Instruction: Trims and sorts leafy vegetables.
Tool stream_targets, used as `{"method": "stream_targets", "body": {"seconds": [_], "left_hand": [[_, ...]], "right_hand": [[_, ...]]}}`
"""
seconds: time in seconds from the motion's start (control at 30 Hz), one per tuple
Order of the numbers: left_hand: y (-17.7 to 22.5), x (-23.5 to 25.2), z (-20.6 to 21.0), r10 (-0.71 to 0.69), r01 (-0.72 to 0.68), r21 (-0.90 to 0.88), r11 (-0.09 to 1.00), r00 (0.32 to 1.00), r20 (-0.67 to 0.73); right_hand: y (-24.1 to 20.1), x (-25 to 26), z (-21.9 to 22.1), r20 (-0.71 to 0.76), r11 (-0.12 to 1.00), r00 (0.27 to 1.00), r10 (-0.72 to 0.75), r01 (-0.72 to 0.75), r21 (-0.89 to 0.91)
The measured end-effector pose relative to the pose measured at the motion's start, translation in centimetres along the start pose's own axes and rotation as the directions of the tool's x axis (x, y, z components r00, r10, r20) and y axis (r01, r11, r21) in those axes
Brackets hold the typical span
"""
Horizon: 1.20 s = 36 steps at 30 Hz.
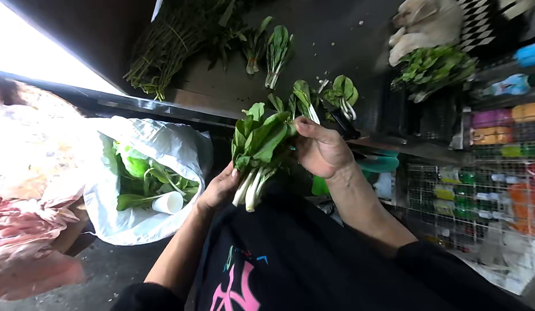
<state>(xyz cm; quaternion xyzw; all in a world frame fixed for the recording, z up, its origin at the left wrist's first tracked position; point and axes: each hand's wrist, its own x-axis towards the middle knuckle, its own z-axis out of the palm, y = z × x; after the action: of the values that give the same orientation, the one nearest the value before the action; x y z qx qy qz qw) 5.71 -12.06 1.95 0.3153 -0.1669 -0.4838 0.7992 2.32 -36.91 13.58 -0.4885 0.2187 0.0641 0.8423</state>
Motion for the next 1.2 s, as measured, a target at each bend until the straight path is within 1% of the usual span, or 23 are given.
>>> {"method": "stream_targets", "body": {"seconds": [0.07, 0.13, 0.2, 0.23, 0.3, 0.4, 0.47, 0.53, 0.6, 0.67, 0.7, 0.77, 0.83, 0.9, 0.97, 1.0, 1.03, 1.1, 1.2], "left_hand": [[-1.0, 0.1, -0.4, -0.056, 0.061, -0.184, 0.981, 0.998, 0.031], [-1.8, 0.4, -0.7, -0.068, 0.100, -0.348, 0.932, 0.992, 0.102], [-2.3, 0.8, -0.8, -0.058, 0.103, -0.439, 0.892, 0.992, 0.116], [-2.4, 0.9, -0.9, -0.059, 0.101, -0.451, 0.887, 0.992, 0.108], [-2.4, 1.2, -0.9, -0.078, 0.091, -0.423, 0.901, 0.996, 0.047], [-1.5, 2.0, 0.0, -0.109, 0.066, -0.367, 0.928, 0.989, -0.098], [-1.2, 2.6, -0.1, -0.086, 0.037, -0.326, 0.945, 0.987, -0.138], [-0.9, 3.0, -0.2, -0.053, 0.000, -0.292, 0.956, 0.984, -0.172], [-0.5, 3.3, -0.5, -0.038, -0.033, -0.264, 0.964, 0.965, -0.258], [-0.3, 3.4, -0.9, -0.020, -0.073, -0.243, 0.967, 0.933, -0.358], [-0.3, 3.5, -1.2, 0.003, -0.107, -0.239, 0.965, 0.918, -0.396], [0.0, 3.8, -1.7, 0.084, -0.197, -0.209, 0.958, 0.888, -0.453], [0.3, 3.8, -2.3, 0.180, -0.293, -0.157, 0.943, 0.847, -0.500], [1.3, 3.4, -3.0, 0.272, -0.383, -0.096, 0.919, 0.791, -0.548], [2.6, 2.4, -3.6, 0.368, -0.447, 0.024, 0.894, 0.703, -0.608], [3.5, 1.7, -4.0, 0.417, -0.456, 0.113, 0.883, 0.650, -0.636], [4.4, 0.9, -4.4, 0.461, -0.447, 0.205, 0.871, 0.598, -0.656], [6.1, -0.8, -4.8, 0.535, -0.388, 0.375, 0.842, 0.515, -0.670], [8.2, -3.0, -4.4, 0.633, -0.279, 0.569, 0.774, 0.389, -0.670]], "right_hand": [[0.3, 0.2, 0.1, -0.003, 0.999, 1.000, -0.029, 0.029, 0.026], [0.6, 0.3, 0.4, -0.016, 0.997, 0.997, -0.073, 0.074, 0.030], [0.8, 0.4, 0.5, 0.010, 0.991, 0.991, -0.134, 0.134, -0.003], [0.9, 0.6, 0.4, 0.033, 0.986, 0.985, -0.169, 0.169, 0.007], [1.1, 1.1, 0.3, 0.063, 0.970, 0.968, -0.242, 0.239, 0.050], [1.2, 1.7, 0.3, 0.135, 0.937, 0.928, -0.347, 0.350, 0.006], [1.0, 1.9, 0.5, 0.162, 0.902, 0.895, -0.415, 0.428, -0.055], [0.6, 1.9, 0.8, 0.205, 0.822, 0.836, -0.510, 0.543, -0.170], [0.2, 1.9, 1.1, 0.297, 0.694, 0.740, -0.604, 0.671, -0.260], [0.0, 1.8, 1.2, 0.379, 0.596, 0.668, -0.640, 0.743, -0.304], [0.0, 1.6, 1.3, 0.408, 0.566, 0.651, -0.640, 0.759, -0.323], [0.0, 1.2, 1.6, 0.449, 0.542, 0.631, -0.633, 0.775, -0.325], [0.3, 0.7, 1.9, 0.460, 0.539, 0.628, -0.628, 0.777, -0.325], [0.5, 0.5, 2.1, 0.467, 0.498, 0.614, -0.636, 0.789, -0.360], [1.0, 0.4, 1.9, 0.475, 0.462, 0.612, -0.633, 0.790, -0.403], [1.4, 0.7, 1.9, 0.474, 0.469, 0.620, -0.625, 0.784, -0.408], [1.8, 1.1, 1.9, 0.475, 0.488, 0.636, -0.608, 0.772, -0.408], [2.6, 2.0, 2.3, 0.493, 0.542, 0.683, -0.538, 0.729, -0.418], [3.9, 3.4, 4.9, 0.469, 0.619, 0.798, -0.378, 0.595, -0.513]]}}
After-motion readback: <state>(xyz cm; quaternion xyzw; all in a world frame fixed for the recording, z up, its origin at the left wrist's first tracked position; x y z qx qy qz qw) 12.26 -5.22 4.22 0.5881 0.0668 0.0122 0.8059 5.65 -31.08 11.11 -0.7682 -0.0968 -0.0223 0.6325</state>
